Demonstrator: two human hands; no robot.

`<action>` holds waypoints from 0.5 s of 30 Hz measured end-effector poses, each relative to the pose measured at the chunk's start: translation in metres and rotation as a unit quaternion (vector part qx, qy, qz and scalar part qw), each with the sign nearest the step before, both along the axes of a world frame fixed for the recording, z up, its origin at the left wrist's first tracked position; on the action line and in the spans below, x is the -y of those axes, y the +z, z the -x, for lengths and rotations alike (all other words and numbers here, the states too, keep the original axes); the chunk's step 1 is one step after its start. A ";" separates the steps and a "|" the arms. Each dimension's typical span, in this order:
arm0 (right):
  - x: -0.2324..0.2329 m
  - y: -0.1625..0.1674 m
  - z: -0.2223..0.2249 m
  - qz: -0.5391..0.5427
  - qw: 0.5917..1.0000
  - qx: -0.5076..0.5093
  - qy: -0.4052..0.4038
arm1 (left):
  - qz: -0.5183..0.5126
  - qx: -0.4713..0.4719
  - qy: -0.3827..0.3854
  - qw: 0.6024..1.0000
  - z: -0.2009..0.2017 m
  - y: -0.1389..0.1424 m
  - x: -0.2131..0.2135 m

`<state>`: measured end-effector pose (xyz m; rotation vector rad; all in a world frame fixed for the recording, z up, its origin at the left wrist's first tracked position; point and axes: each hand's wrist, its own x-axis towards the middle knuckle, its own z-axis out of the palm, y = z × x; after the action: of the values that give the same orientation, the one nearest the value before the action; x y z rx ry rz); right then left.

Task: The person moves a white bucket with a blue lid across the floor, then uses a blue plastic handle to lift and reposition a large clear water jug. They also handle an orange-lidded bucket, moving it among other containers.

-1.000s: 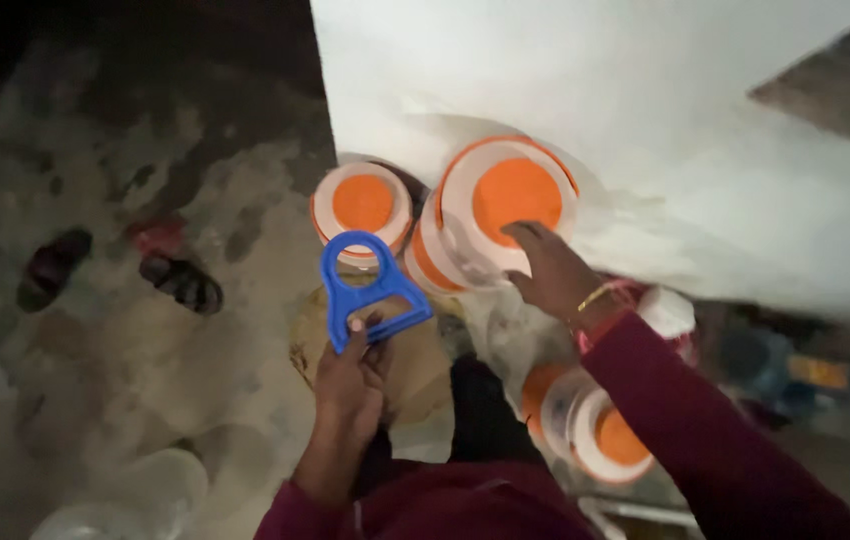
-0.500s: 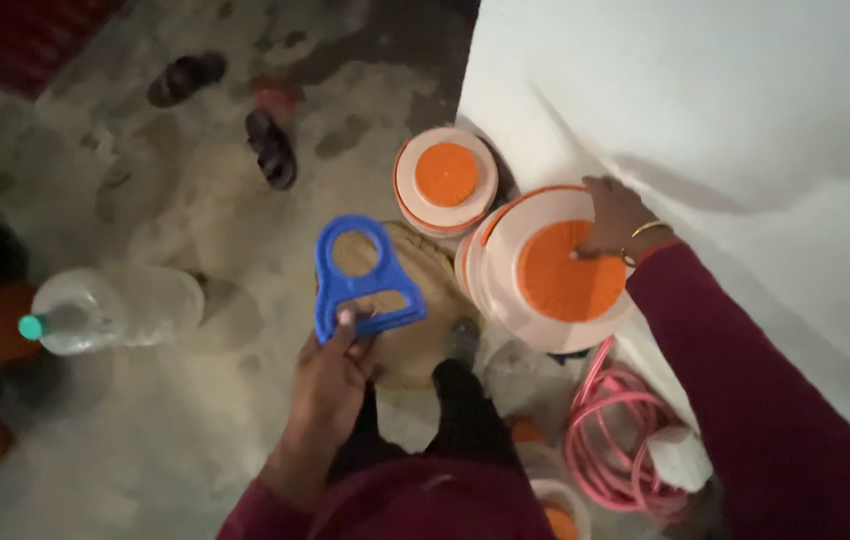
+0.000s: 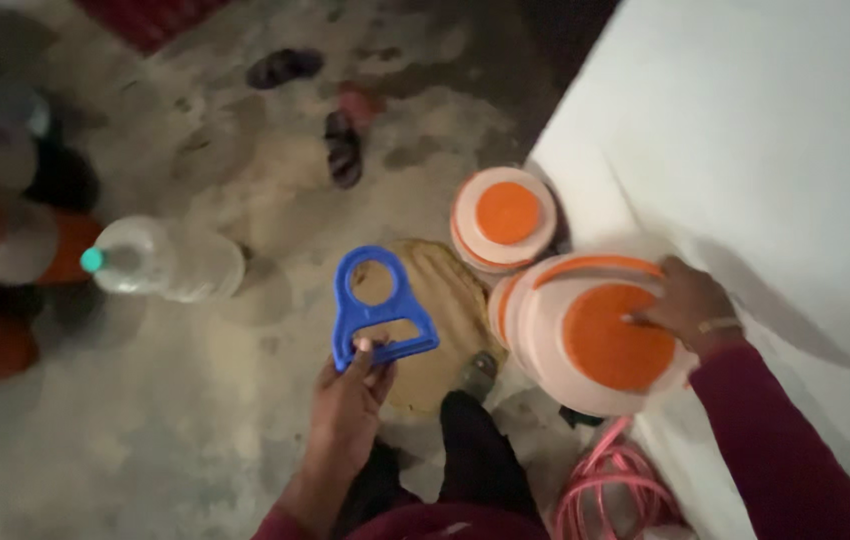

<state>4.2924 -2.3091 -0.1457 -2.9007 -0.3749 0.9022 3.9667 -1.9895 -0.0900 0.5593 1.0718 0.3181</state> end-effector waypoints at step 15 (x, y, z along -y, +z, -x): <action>-0.055 0.022 0.096 -0.060 0.993 -0.100 0.017 | 0.032 0.070 0.158 0.984 0.119 -0.012 -0.071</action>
<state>4.1965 -2.2541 -0.1238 -2.6720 -0.4468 1.1222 3.8478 -1.9185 -0.1015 0.3019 1.0291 0.5896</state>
